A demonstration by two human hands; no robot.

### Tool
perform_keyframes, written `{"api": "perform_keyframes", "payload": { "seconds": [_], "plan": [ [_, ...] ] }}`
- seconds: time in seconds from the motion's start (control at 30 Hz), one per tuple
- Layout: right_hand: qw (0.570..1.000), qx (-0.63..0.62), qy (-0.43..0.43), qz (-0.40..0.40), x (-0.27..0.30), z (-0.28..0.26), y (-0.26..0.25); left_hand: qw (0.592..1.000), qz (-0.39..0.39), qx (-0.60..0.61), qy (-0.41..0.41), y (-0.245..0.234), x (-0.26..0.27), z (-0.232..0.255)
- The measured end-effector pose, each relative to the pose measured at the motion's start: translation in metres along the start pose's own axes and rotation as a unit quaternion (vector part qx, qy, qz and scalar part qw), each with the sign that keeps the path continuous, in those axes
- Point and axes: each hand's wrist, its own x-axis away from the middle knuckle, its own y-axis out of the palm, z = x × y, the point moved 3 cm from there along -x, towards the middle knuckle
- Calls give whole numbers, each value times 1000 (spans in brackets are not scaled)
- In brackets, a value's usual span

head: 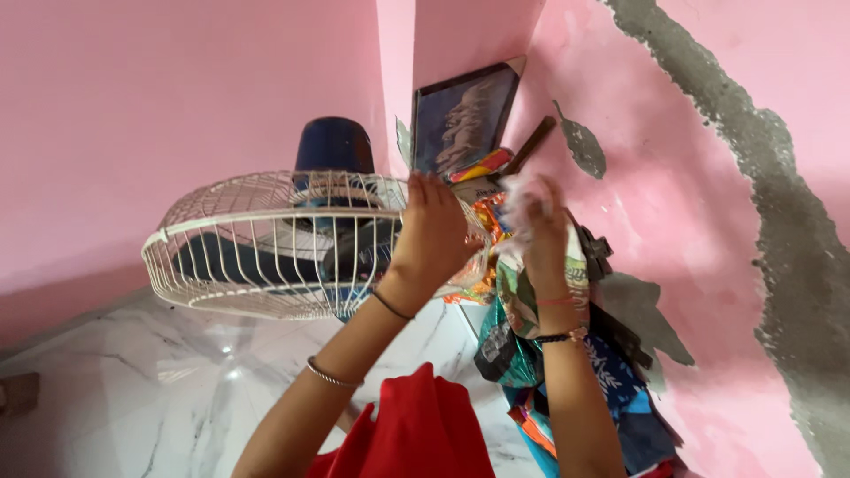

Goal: The person cleans a standing fan using a white cloth. They wipe the front grill, the motor housing, and the fan blades while rotating the fan head to access different areas.

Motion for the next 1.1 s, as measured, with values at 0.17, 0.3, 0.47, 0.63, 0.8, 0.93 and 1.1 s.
{"api": "perform_keyframes", "payload": {
  "seconds": [0.17,0.3,0.47,0.63,0.8,0.93,1.1],
  "plan": [
    [978,34,89,-186,-24,63,34,999,-21,5,27,8,7,2],
    [955,132,122,-236,-61,68,53,1000,1,-1,10,0,7,-2],
    [896,69,107,-425,-102,91,88,1000,-22,-3,17,-10,6,2],
    [878,55,71,-471,-94,89,83,999,-24,23,15,-6,5,2],
    [939,-27,62,-336,-47,58,52,999,-4,38,-2,0,2,7],
    [969,51,175,-168,-15,57,23,999,8,33,-3,2,3,7],
    [984,24,20,-176,20,52,4,1000,-7,11,6,0,6,6]
  ]
}}
